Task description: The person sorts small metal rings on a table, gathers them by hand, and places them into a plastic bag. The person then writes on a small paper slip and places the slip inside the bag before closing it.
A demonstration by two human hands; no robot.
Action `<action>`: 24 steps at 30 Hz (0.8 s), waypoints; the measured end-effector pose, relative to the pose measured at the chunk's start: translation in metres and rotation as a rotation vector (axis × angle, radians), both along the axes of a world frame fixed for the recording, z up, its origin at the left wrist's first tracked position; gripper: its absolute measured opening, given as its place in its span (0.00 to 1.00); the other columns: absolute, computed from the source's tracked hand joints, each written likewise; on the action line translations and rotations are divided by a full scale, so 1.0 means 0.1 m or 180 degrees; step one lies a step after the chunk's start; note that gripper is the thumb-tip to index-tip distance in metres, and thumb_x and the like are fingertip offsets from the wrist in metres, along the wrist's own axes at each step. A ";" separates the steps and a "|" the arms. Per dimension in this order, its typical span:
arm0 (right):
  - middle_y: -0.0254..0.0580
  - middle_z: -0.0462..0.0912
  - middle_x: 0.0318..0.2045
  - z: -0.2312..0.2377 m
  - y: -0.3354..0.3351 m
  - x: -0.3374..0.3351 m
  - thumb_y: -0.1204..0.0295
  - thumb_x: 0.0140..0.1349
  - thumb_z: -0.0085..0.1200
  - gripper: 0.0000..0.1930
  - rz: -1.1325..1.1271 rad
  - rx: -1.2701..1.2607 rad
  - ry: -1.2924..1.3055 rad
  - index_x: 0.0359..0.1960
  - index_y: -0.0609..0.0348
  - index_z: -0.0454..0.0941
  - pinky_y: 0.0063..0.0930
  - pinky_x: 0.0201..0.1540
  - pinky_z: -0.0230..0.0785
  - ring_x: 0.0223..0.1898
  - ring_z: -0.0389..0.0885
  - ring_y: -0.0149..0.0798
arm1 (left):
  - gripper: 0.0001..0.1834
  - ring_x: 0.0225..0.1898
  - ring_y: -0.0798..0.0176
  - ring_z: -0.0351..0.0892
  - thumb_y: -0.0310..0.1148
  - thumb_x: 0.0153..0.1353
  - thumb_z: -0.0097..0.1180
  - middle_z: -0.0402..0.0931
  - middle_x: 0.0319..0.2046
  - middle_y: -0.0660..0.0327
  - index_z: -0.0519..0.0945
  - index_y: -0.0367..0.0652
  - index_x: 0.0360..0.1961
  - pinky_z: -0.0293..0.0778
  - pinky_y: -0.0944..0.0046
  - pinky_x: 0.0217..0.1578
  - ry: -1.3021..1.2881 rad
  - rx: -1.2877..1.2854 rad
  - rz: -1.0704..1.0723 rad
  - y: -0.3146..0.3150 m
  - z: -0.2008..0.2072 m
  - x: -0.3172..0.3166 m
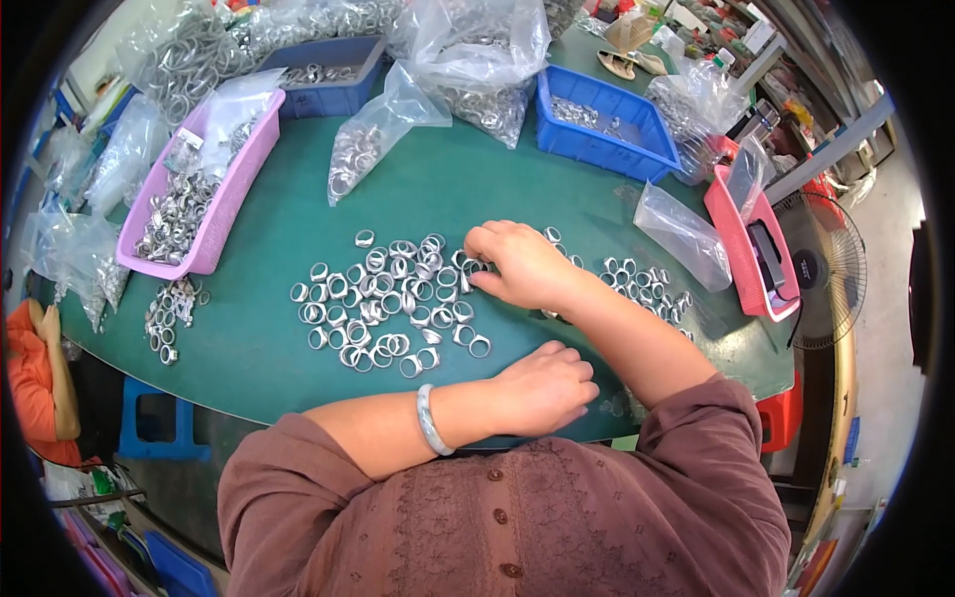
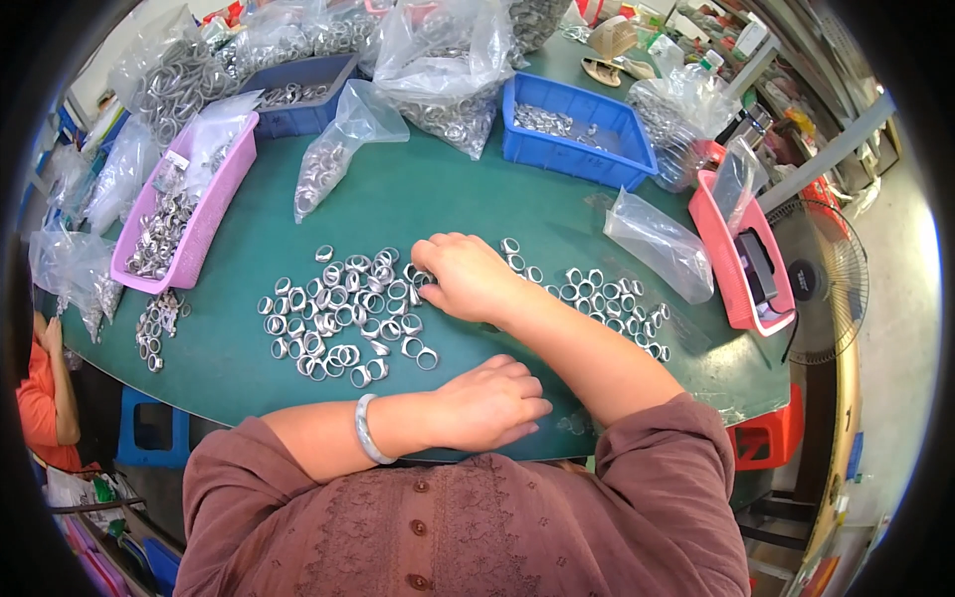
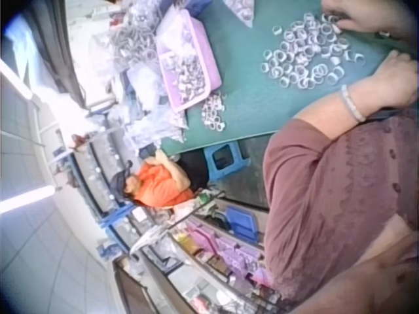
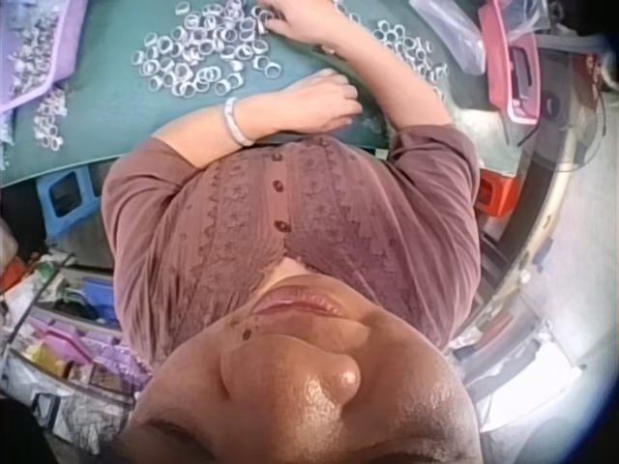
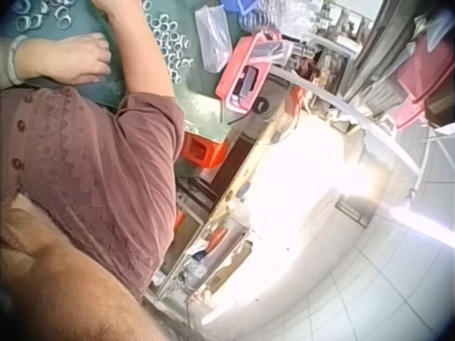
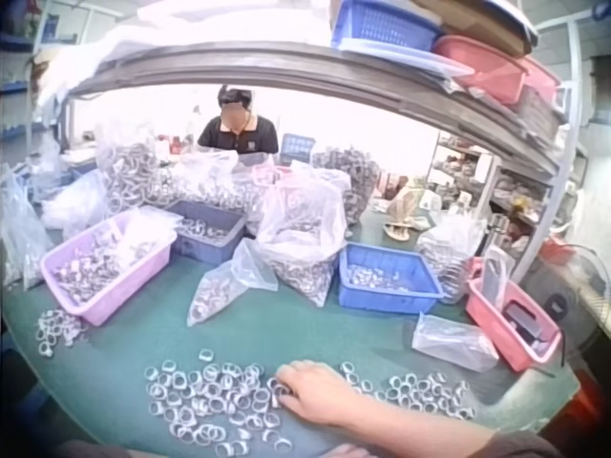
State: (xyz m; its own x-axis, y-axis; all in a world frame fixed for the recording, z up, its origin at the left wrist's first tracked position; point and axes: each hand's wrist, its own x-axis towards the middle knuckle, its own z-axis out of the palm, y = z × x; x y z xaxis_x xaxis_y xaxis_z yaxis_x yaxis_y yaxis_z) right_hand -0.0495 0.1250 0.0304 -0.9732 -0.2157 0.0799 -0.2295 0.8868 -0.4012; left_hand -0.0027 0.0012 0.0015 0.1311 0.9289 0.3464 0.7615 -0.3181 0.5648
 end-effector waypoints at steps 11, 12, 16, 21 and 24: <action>0.42 0.75 0.38 0.19 0.15 0.09 0.66 0.47 0.62 0.19 0.0117 0.0666 -0.0038 0.41 0.57 0.73 0.40 0.47 0.61 0.45 0.71 0.46 | 0.12 0.39 0.57 0.73 0.35 0.51 0.58 0.73 0.30 0.60 0.79 0.43 0.36 0.66 0.57 0.46 0.0000 -0.0016 0.0050 0.00 -0.01 0.01; 0.42 0.75 0.38 0.16 0.11 0.07 0.66 0.47 0.62 0.19 0.0108 0.0665 -0.0032 0.41 0.57 0.73 0.40 0.47 0.61 0.45 0.71 0.46 | 0.12 0.39 0.57 0.73 0.35 0.51 0.58 0.73 0.30 0.60 0.79 0.43 0.36 0.66 0.57 0.46 0.0006 -0.0018 0.0041 0.00 -0.01 0.00; 0.45 0.74 0.41 0.00 -0.03 -0.02 0.62 0.48 0.63 0.22 0.0380 0.0058 0.0217 0.44 0.58 0.75 0.41 0.49 0.62 0.47 0.70 0.48 | 0.12 0.38 0.57 0.72 0.34 0.52 0.58 0.72 0.30 0.60 0.79 0.43 0.37 0.66 0.57 0.46 -0.0010 0.0024 0.0013 0.01 -0.02 0.00; 0.42 0.74 0.39 0.01 0.00 -0.02 0.69 0.48 0.60 0.14 0.0247 0.0159 -0.0049 0.38 0.57 0.76 0.39 0.49 0.62 0.46 0.70 0.47 | 0.12 0.39 0.56 0.72 0.34 0.52 0.58 0.72 0.30 0.60 0.79 0.42 0.37 0.65 0.57 0.46 -0.0053 0.0038 -0.0010 -0.01 -0.01 0.00; 0.41 0.74 0.38 0.03 0.05 0.00 0.72 0.47 0.58 0.12 0.0168 0.0277 -0.0148 0.36 0.57 0.76 0.39 0.48 0.63 0.46 0.70 0.46 | 0.12 0.38 0.56 0.72 0.34 0.52 0.58 0.72 0.31 0.60 0.79 0.42 0.37 0.65 0.57 0.46 -0.0050 -0.0008 -0.0007 -0.01 0.00 0.00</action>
State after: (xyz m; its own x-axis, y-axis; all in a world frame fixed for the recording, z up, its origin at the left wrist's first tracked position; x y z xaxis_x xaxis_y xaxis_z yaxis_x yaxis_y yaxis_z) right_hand -0.0497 0.1303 0.0337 -0.9625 -0.2708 0.0137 -0.2596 0.9060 -0.3344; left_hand -0.0032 0.0006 0.0010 0.1275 0.9295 0.3460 0.7518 -0.3181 0.5776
